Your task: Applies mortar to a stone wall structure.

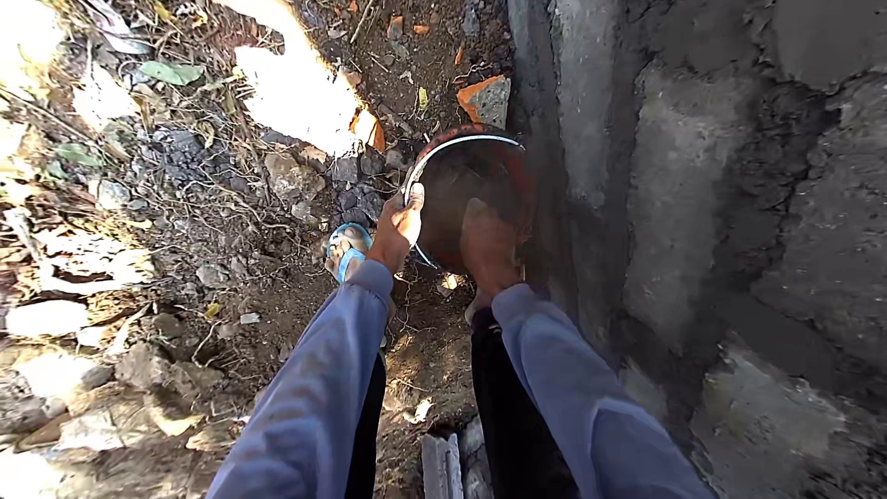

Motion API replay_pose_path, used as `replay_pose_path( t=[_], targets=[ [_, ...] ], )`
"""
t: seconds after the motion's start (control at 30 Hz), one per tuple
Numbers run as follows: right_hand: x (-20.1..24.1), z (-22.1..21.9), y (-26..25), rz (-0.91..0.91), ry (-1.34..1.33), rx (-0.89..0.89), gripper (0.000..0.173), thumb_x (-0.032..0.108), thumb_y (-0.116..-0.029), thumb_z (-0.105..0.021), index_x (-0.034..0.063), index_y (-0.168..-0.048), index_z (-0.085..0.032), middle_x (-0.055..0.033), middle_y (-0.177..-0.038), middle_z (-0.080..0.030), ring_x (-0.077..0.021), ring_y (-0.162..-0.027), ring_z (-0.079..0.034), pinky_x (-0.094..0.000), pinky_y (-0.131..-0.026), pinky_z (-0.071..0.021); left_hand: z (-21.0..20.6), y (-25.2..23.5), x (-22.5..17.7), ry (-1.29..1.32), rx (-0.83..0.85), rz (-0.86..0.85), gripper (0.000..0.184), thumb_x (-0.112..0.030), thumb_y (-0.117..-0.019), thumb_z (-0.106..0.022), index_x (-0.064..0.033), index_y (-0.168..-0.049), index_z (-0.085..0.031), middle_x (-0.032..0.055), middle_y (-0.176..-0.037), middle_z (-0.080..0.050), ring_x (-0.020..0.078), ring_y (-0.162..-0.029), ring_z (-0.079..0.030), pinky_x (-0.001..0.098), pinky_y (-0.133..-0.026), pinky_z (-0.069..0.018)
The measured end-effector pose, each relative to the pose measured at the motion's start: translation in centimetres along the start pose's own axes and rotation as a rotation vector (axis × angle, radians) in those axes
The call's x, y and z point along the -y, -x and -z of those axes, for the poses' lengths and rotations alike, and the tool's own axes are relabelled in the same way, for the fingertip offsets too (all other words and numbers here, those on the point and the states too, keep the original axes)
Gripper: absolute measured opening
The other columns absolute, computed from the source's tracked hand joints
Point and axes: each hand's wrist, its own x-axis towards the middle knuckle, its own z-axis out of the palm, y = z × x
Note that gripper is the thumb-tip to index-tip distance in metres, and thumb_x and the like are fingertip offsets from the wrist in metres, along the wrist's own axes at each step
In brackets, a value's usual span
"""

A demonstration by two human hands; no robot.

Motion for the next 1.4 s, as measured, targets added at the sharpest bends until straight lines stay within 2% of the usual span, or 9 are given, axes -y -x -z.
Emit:
replay_pose_path(
  t=[0.2,0.33,0.4,0.47,0.53,0.67,0.93,1.27,1.4],
  targets=[
    [-4.6,1.1,4.5,0.077,-0.025,0.284,0.040,0.025,-0.1106,-0.042,0.0067,-0.145,-0.051,-0.0211,-0.124,-0.067,-0.0384,-0.105,-0.070,-0.0550,-0.090,-0.0556,1.6,1.7,1.1,-0.091,0.113,-0.030,0.059,-0.057,-0.1072,-0.038,-0.0163,-0.148,-0.051,0.0140,-0.147,-0.055,0.0309,-0.133,-0.053,0.0589,-0.108,-0.0417],
    [-5.6,-0.8,2.7,-0.147,-1.158,0.463,0.050,0.047,-0.1125,-0.025,0.0087,-0.105,-0.056,0.0008,-0.062,-0.047,-0.0096,-0.044,-0.043,-0.0244,-0.042,-0.0419,1.3,3.2,1.4,-0.175,0.111,-0.045,0.061,-0.059,-0.1058,-0.041,-0.0207,-0.153,-0.048,0.0108,-0.150,-0.054,0.0278,-0.136,-0.052,0.0549,-0.112,-0.0399],
    [-5.0,-2.7,1.2,-0.034,-0.911,0.504,0.052,0.044,-0.1136,-0.024,0.0055,-0.106,-0.059,-0.0042,-0.069,-0.052,-0.0132,-0.052,-0.049,-0.0282,-0.050,-0.0462,0.9,3.2,1.2,-0.159,0.110,-0.041,0.058,-0.052,-0.1075,-0.042,-0.0142,-0.150,-0.050,0.0132,-0.147,-0.055,0.0269,-0.134,-0.053,0.0530,-0.111,-0.0402],
    [-6.8,-3.0,1.1,0.103,-0.455,0.462,0.052,0.040,-0.1134,-0.031,0.0036,-0.126,-0.065,-0.0195,-0.109,-0.068,-0.0316,-0.100,-0.066,-0.0521,-0.091,-0.0517,1.6,3.3,2.2,-0.196,0.125,-0.017,0.066,-0.064,-0.1025,-0.043,-0.0203,-0.151,-0.051,0.0084,-0.150,-0.055,0.0271,-0.135,-0.053,0.0563,-0.111,-0.0416],
    [-8.7,-1.2,3.1,0.034,-0.197,0.348,0.051,0.043,-0.1115,-0.035,0.0091,-0.137,-0.063,-0.0205,-0.129,-0.067,-0.0376,-0.124,-0.062,-0.0607,-0.106,-0.0451,1.8,3.3,2.7,-0.181,0.149,-0.039,0.069,-0.071,-0.0988,-0.042,-0.0277,-0.152,-0.049,0.0030,-0.152,-0.054,0.0244,-0.137,-0.052,0.0564,-0.111,-0.0418],
    [-8.9,-0.9,3.4,-0.239,-0.090,0.136,0.048,0.039,-0.1097,-0.042,0.0051,-0.141,-0.057,-0.0240,-0.121,-0.069,-0.0411,-0.116,-0.066,-0.0596,-0.098,-0.0505,1.5,3.2,2.6,-0.079,0.143,0.007,0.070,-0.072,-0.1008,-0.033,-0.0304,-0.156,-0.043,0.0016,-0.157,-0.048,0.0242,-0.142,-0.047,0.0577,-0.114,-0.0376],
    [-3.4,-5.7,0.6,0.043,-0.161,0.223,0.042,0.035,-0.1108,-0.038,0.0027,-0.122,-0.062,-0.0211,-0.101,-0.070,-0.0384,-0.101,-0.070,-0.0561,-0.085,-0.0558,0.3,1.4,1.3,0.023,0.051,-0.021,0.054,-0.046,-0.1106,-0.036,-0.0079,-0.145,-0.054,0.0139,-0.141,-0.058,0.0205,-0.129,-0.055,0.0453,-0.110,-0.0431],
    [-5.7,-2.0,2.0,0.162,-0.351,0.354,0.045,0.032,-0.1127,-0.036,0.0021,-0.134,-0.063,-0.0245,-0.123,-0.067,-0.0383,-0.122,-0.062,-0.0572,-0.106,-0.0451,0.5,2.0,-1.7,0.050,0.095,0.108,0.064,-0.055,-0.1088,-0.031,-0.0185,-0.162,-0.031,0.0084,-0.165,-0.035,0.0240,-0.150,-0.034,0.0520,-0.121,-0.0282],
    [-6.8,-1.2,4.0,0.191,-0.409,0.333,0.045,0.031,-0.1121,-0.036,0.0012,-0.128,-0.066,-0.0229,-0.117,-0.069,-0.0351,-0.116,-0.064,-0.0554,-0.104,-0.0464,1.1,3.5,-1.3,0.118,0.115,0.103,0.073,-0.067,-0.1020,-0.041,-0.0241,-0.161,-0.032,0.0054,-0.162,-0.039,0.0259,-0.147,-0.039,0.0574,-0.116,-0.0349]
  ],
)
